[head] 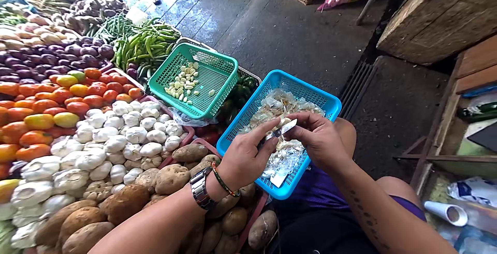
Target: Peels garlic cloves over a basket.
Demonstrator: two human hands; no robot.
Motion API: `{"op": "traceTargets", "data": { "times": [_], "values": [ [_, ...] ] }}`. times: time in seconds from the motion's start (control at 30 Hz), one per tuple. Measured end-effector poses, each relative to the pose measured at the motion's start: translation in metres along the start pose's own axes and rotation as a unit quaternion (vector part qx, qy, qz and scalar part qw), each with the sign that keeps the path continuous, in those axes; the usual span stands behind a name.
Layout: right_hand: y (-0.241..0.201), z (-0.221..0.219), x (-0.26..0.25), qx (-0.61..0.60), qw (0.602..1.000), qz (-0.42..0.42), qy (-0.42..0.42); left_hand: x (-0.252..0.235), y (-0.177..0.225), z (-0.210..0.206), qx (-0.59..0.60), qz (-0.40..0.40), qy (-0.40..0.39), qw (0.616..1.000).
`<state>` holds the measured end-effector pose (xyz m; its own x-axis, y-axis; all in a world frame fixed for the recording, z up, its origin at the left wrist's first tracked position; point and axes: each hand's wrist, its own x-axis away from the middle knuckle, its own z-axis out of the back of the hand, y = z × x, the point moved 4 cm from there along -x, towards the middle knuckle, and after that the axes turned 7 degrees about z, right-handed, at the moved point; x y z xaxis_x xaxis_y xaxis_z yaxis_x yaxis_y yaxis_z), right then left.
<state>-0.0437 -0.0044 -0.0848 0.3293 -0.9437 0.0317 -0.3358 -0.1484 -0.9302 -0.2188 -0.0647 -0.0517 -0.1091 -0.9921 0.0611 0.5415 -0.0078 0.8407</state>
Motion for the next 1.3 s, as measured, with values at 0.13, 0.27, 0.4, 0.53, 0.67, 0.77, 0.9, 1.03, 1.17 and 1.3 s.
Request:
{"op": "traceTargets", "data": {
  "times": [0.13,0.27,0.4,0.53,0.67,0.77,0.9,1.03,1.17,1.3],
  "values": [
    [0.002,-0.005,0.002,-0.011,1.0,0.02,-0.004,0.0,0.001,0.001,0.009,-0.007,0.01,1.0],
    [0.005,-0.007,0.003,-0.029,0.999,0.023,0.006,0.0,0.001,0.001,0.026,-0.015,0.012,0.999],
    [0.006,-0.006,0.004,-0.018,0.999,0.034,0.013,-0.001,0.002,0.003,0.022,0.009,0.007,1.0],
    [0.002,-0.003,0.004,-0.047,0.998,0.035,0.013,-0.006,-0.009,0.008,0.082,0.134,0.024,0.987],
    [-0.002,-0.001,0.003,-0.069,0.996,0.05,0.009,-0.009,-0.015,0.01,0.166,0.167,0.036,0.971],
    [0.0,0.0,0.003,-0.057,0.997,0.057,0.001,-0.005,-0.001,0.004,0.221,0.079,-0.028,0.972],
    [0.001,-0.004,0.004,-0.037,0.996,0.078,-0.009,-0.002,0.004,-0.001,0.233,0.059,-0.062,0.969],
    [0.001,-0.008,0.006,-0.024,0.993,0.116,0.016,-0.003,0.003,0.0,0.19,0.041,-0.003,0.981],
    [0.0,-0.006,0.005,-0.099,0.986,0.13,0.016,-0.008,-0.012,0.009,0.167,0.137,0.05,0.975],
    [-0.006,-0.003,0.003,-0.146,0.984,0.098,-0.002,-0.009,-0.01,0.009,0.224,0.175,0.003,0.959]
  ]
}}
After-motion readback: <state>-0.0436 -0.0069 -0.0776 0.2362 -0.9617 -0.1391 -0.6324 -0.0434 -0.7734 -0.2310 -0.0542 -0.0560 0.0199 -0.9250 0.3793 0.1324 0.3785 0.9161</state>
